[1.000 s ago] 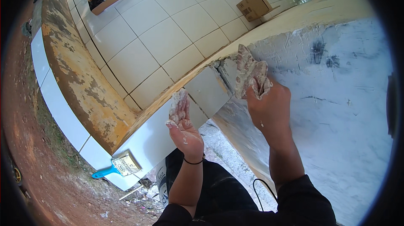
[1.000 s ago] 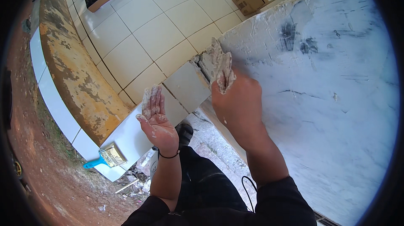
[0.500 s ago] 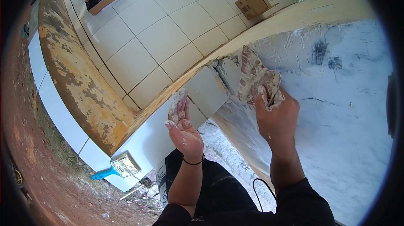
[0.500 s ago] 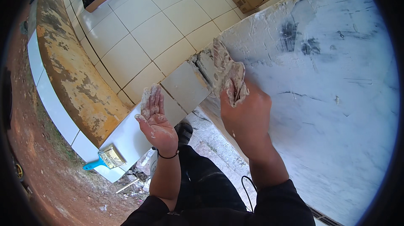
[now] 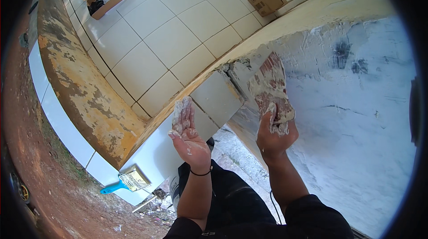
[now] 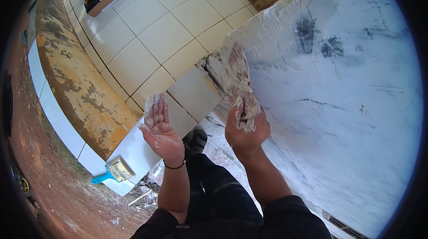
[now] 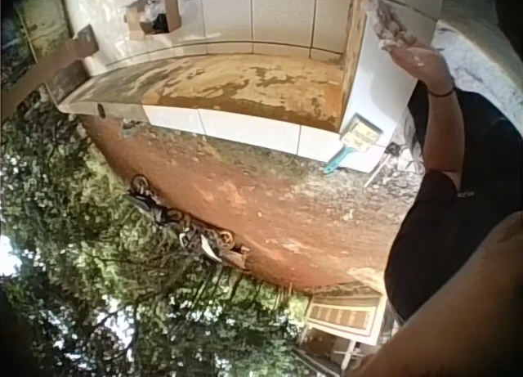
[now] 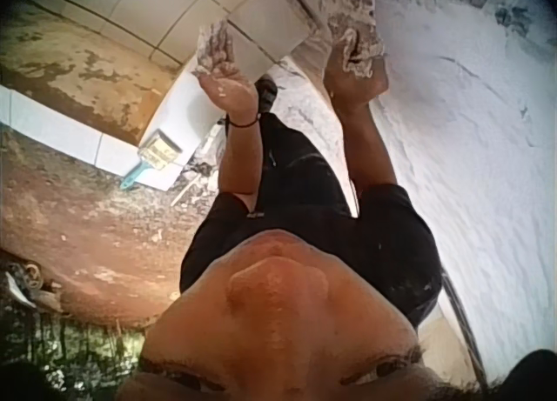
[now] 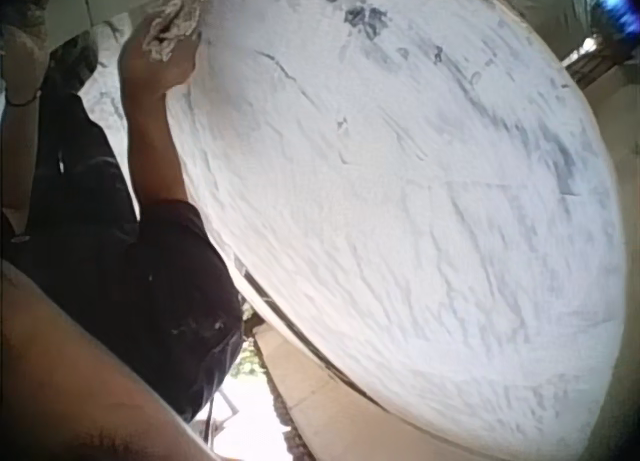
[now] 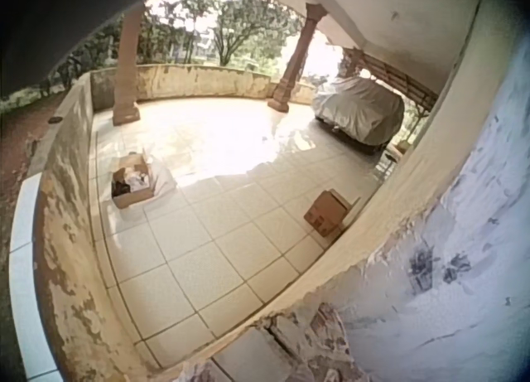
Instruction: Applying plaster or putty to a wall surface and corner using a hand spreader.
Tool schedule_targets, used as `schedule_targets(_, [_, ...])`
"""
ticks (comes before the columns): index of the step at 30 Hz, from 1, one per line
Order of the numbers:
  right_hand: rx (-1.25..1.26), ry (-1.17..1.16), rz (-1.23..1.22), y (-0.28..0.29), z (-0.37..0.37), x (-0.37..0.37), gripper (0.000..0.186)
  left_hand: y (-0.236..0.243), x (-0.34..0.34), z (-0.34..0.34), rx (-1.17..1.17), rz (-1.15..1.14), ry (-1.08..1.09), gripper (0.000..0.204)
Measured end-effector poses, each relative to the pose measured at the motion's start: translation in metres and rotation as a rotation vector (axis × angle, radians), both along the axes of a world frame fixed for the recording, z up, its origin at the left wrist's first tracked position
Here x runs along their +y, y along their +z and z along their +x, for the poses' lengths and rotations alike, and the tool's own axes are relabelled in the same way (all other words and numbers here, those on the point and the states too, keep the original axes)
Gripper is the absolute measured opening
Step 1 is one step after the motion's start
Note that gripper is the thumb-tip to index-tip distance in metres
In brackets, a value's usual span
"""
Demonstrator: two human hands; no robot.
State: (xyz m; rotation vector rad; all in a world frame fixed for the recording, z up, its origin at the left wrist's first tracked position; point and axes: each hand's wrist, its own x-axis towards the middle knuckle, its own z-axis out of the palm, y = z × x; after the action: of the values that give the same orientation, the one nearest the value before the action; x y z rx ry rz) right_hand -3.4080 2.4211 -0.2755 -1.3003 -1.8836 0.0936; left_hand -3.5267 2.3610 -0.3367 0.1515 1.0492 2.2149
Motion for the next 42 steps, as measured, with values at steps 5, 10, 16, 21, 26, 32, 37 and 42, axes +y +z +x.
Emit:
schedule_targets(5, [-0.041,0.12,0.226,-0.002,0.008,-0.011,0.026,0.0,0.003,0.001,0.03,0.006,-0.009,0.063])
schedule_targets(10, [-0.035,0.153,0.071,-0.007,-0.003,0.009,0.03,-0.001,0.008,0.002,0.019,0.031,-0.011,0.062])
schedule_targets(16, [0.101,0.044,0.032,0.0,0.002,-0.012,0.026,-0.002,0.007,0.001,0.025,0.023,-0.02,0.062])
schedule_targets(21, [-0.114,0.197,0.173,-0.017,0.003,-0.002,0.023,-0.007,0.007,-0.005,0.026,0.037,-0.002,0.062])
schedule_targets(26, [0.061,0.032,-0.072,-0.025,0.006,0.014,0.027,-0.008,0.005,-0.004,0.038,0.05,-0.009,0.062])
schedule_targets(32, [0.052,0.201,-0.033,-0.019,0.012,-0.027,0.027,-0.011,0.004,-0.001,0.026,0.028,-0.003,0.061])
schedule_targets(37, [0.802,-0.077,-0.922,-0.021,-0.002,-0.037,0.03,-0.009,-0.008,-0.001,0.148,-0.087,0.096,0.059])
schedule_targets(42, [1.451,-0.137,-1.273,-0.028,-0.011,-0.033,0.034,0.001,-0.021,0.002,0.297,-0.282,0.22,0.045])
